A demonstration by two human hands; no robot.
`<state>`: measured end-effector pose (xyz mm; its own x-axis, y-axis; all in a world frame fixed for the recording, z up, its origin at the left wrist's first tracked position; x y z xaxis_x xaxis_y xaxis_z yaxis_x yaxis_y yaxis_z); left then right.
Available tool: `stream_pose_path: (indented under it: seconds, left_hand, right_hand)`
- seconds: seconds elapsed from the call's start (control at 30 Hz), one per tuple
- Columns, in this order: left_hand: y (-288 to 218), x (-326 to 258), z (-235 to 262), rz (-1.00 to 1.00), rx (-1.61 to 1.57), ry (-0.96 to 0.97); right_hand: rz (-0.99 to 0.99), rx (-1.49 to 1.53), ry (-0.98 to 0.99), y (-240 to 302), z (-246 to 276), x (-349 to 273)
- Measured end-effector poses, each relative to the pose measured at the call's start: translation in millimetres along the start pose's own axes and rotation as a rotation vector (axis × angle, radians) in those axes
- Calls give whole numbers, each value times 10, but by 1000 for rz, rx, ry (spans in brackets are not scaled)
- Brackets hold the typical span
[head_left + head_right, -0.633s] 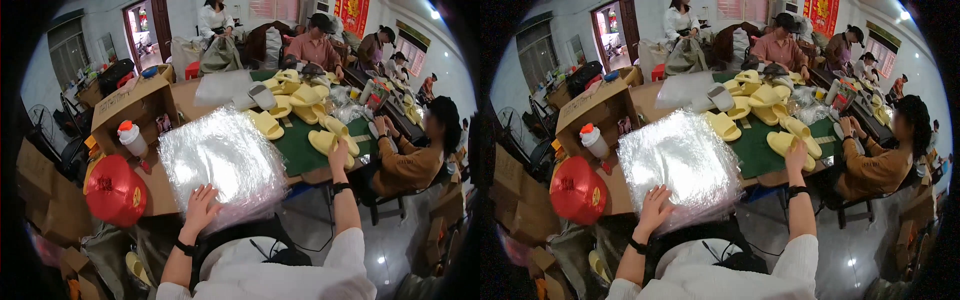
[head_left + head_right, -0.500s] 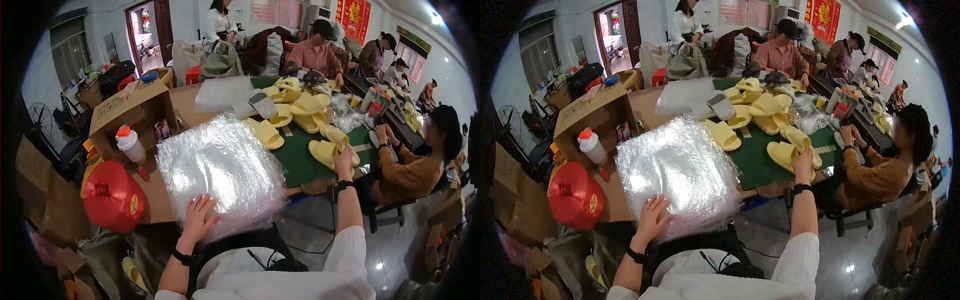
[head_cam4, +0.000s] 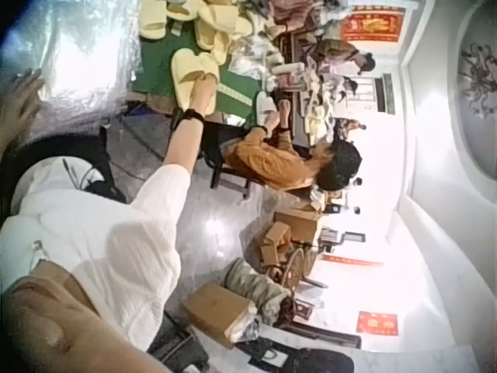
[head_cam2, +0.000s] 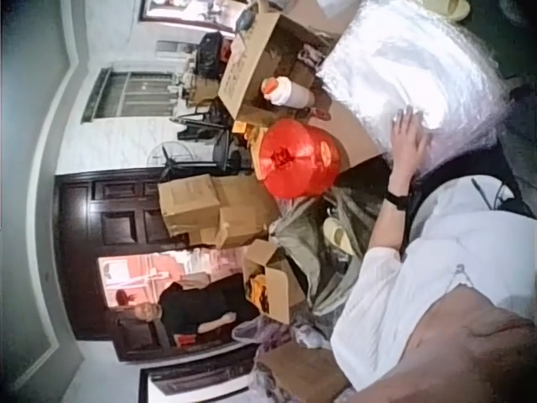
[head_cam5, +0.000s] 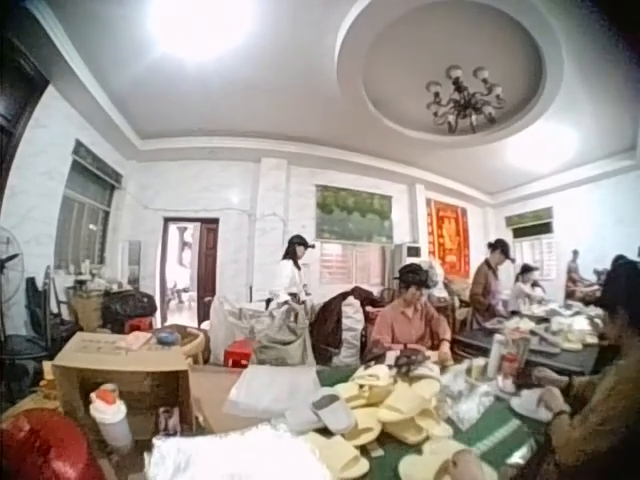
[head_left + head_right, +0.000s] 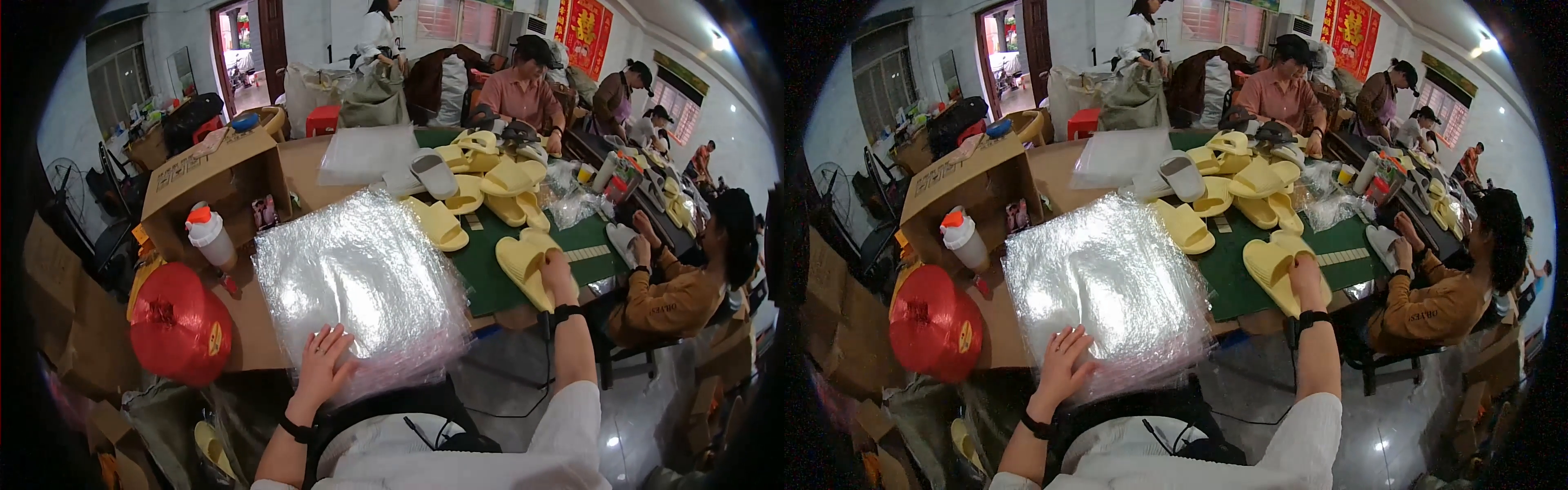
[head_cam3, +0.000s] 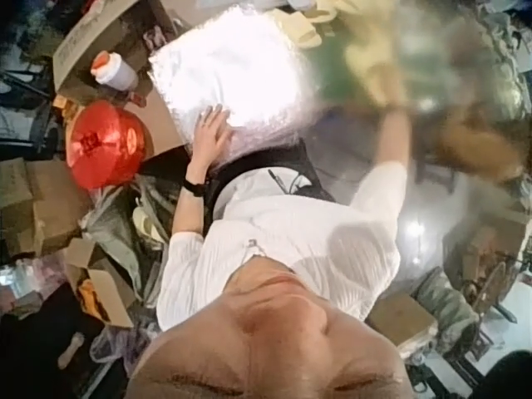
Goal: Packing pairs of slippers into plastic bags.
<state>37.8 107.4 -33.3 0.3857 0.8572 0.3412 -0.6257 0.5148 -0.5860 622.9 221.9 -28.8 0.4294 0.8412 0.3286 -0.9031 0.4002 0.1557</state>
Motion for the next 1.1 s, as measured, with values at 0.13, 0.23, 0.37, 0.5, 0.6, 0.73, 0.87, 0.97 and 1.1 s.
stream_pose_path:
  seconds: [0.13, 0.23, 0.37, 0.5, 0.6, 0.73, 0.87, 0.97, 1.1]
  left_hand:
    - [28, 52, -33, -24, -32, -4]
    - [55, 28, -33, -12, -31, -4]
    - [34, 33, -33, -25, -24, 6]
    - [24, 7, -4, -11, -38, -7]
    - [-34, 6, 20, 2, -50, 16]
    - [-13, 0, 6, 4, -16, 69]
    - [-8, -18, -41, -15, 36, 82]
    - [-60, 54, -73, -30, 46, 84]
    - [-101, 149, -160, 2, 66, 85]
  right_hand:
    - [20, 145, 60, 293, 148, -386]
    - [105, 196, 162, 726, 239, -757]
    - [178, -89, -40, 936, 299, -1055]
    - [113, 107, -68, 891, 273, -1094]
    - [149, 216, -207, 846, 290, -1270]
    - [143, 345, -198, 992, 487, -1731]
    - [137, 503, -169, 994, 744, -2233]
    - [82, 643, -157, 972, 874, -2412]
    - [76, 769, -140, 960, 992, -2507]
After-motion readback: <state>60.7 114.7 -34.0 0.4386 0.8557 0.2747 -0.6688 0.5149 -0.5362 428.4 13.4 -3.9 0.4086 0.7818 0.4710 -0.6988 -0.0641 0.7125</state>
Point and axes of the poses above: each hand's wrist, its own x-axis towards the middle knuckle, its own z-axis out of the back of the hand, y = z × x, the point moved 5 cm from there along x, towards the middle knuckle, and after that the axes turned 12 degrees about -x, right-handed, at the moved point
